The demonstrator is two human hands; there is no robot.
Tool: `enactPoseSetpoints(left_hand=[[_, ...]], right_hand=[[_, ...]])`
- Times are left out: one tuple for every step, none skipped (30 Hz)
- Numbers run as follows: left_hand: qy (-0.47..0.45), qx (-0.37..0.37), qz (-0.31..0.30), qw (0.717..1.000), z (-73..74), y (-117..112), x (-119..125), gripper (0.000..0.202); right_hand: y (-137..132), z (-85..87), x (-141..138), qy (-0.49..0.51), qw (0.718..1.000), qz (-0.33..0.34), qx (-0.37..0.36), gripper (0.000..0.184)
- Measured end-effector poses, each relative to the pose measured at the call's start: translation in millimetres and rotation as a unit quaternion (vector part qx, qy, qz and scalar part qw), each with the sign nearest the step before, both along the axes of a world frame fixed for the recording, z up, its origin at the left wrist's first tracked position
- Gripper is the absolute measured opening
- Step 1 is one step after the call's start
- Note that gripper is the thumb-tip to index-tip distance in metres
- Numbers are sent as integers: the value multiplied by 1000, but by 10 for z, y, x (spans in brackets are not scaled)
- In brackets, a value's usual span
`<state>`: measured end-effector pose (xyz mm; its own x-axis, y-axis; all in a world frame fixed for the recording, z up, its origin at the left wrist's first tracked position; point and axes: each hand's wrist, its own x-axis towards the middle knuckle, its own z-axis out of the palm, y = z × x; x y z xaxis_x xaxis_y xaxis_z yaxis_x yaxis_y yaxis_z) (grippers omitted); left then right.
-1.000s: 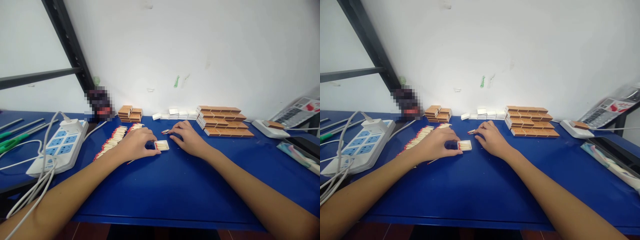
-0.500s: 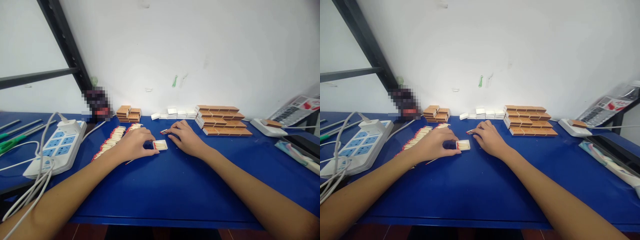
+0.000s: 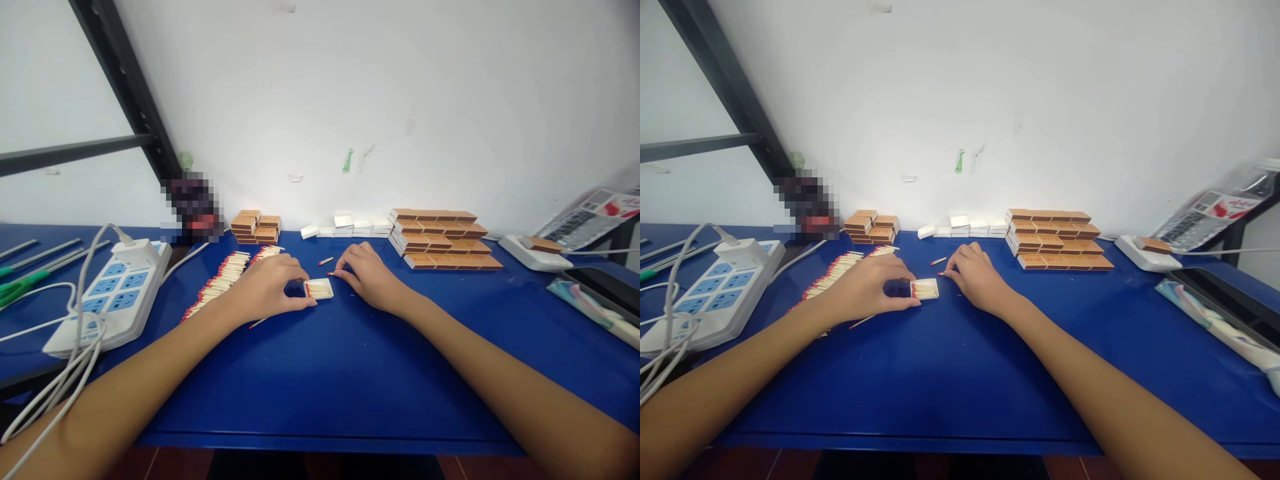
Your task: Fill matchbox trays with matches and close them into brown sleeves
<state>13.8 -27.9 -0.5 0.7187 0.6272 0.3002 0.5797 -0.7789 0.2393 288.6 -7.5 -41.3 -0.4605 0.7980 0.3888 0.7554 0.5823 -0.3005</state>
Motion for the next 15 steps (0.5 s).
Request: enactPoseSetpoints(left_hand=[[1, 0, 1, 1000, 1, 0, -1, 24], [1, 1, 3, 1000, 3, 0, -3, 24], [0, 2, 3, 1000, 4, 0, -4, 24], [-1, 4, 3, 1000, 5, -1, -5, 25], [-2, 6, 3, 1000, 5, -2, -5, 25], [-2, 9, 3, 1000, 4, -3, -5, 27], [-2, 11, 2, 1000, 2, -4, -4, 28], [-2, 13, 1, 1000, -1, -5, -3, 29], [-2, 14, 0, 1000, -5, -5, -3, 29], [-3, 15, -1, 1000, -8, -5, -2, 29], [-4, 15, 0, 1000, -11, -5, -2, 29], [-5, 14, 0, 1000, -14, -4, -2, 28], [-6, 13, 1, 1000, -15, -2, -2, 28], [-7, 13, 1, 1000, -15, -1, -1, 27], [-7, 12, 1, 1000, -14, 1, 0, 27]], right_hand=[[-21, 19, -9, 1, 1000, 5, 0, 12], [-49, 42, -25, 6, 1000, 13, 2, 12], [-84, 67, -48, 16, 1000, 22, 6, 12], [-124, 92, -77, 29, 999, 31, 12, 12], [-167, 115, -111, 44, 998, 39, 18, 12], [-210, 132, -148, 57, 997, 45, 22, 11], [-252, 143, -185, 67, 996, 48, 25, 10], [-290, 148, -220, 72, 996, 51, 26, 9], [-323, 147, -252, 72, 995, 56, 26, 8], [-348, 142, -277, 70, 995, 64, 23, 8], [-365, 136, -296, 66, 995, 76, 19, 9], [-372, 131, -306, 64, 994, 87, 15, 10], [-368, 127, -309, 65, 993, 96, 13, 12], [-354, 125, -303, 70, 992, 100, 16, 14], [-331, 124, -289, 78, 992, 96, 22, 17]])
